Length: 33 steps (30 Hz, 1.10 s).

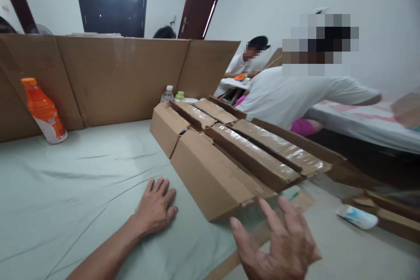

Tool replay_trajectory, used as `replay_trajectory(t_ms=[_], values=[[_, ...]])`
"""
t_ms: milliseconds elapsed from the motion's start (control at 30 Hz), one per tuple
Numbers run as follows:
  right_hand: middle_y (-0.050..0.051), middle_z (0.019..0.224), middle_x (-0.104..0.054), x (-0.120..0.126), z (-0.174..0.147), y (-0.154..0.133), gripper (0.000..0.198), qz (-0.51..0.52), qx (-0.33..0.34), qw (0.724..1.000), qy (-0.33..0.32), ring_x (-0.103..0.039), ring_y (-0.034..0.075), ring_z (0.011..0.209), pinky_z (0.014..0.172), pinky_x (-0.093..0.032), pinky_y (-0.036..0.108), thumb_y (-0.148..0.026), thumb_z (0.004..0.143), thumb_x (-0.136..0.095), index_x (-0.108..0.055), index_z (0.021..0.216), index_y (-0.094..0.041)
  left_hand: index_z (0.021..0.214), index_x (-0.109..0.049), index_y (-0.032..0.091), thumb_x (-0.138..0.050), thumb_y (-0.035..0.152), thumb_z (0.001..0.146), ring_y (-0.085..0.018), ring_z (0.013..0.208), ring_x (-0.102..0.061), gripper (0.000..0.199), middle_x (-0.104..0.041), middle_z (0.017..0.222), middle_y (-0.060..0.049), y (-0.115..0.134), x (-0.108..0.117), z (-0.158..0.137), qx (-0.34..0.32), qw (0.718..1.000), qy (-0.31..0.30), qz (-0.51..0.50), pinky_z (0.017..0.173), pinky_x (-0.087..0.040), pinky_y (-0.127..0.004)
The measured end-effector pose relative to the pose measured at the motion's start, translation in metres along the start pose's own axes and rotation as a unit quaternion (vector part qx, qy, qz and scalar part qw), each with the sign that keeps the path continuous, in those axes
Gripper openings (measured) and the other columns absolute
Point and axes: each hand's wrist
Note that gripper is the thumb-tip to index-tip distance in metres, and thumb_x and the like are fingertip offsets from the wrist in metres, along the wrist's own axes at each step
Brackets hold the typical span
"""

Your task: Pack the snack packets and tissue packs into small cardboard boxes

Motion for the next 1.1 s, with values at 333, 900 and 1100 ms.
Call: replay_trajectory(t_ms=[333,900,1100], values=[[0.024,0.156,-0.043,-0.006,0.080,-0.002,0.070,-0.037,0.046,0.998,0.024,-0.050,0.046,0.136,0.104,-0.042,0.061,-0.031,0.095,-0.061,-0.033,0.158,-0.017,0.140,-0.055,0.020,-0.066,0.038,0.098,-0.036,0.142,-0.043,0.047,-0.045,0.155,-0.013,-0.002,-0.003,-0.001,-0.004,1.000,0.015,0.002,0.116,-0.034,-0.063],[0.012,0.121,-0.074,-0.050,0.082,0.026,0.031,-0.034,0.042,0.989,-0.141,-0.068,0.031,0.108,0.080,-0.053,0.045,-0.030,0.099,-0.045,-0.074,0.106,-0.021,0.138,-0.056,0.019,-0.066,0.041,0.098,-0.035,0.141,-0.044,0.047,-0.047,0.153,-0.013,-0.003,-0.005,0.000,-0.005,1.000,0.022,0.000,0.116,-0.035,-0.062],[0.006,0.115,-0.077,-0.055,0.086,0.042,0.030,-0.053,0.052,0.971,-0.225,-0.072,0.024,0.095,0.065,-0.051,0.033,-0.026,0.095,-0.049,-0.077,0.106,-0.027,0.138,-0.056,0.019,-0.065,0.041,0.098,-0.035,0.142,-0.043,0.046,-0.047,0.153,-0.013,-0.003,-0.005,0.000,-0.004,1.000,0.021,-0.001,0.116,-0.034,-0.063]])
Point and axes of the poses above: each hand's wrist, its own z-axis towards the middle knuckle, its own x-axis out of the back of the hand, y = z × x
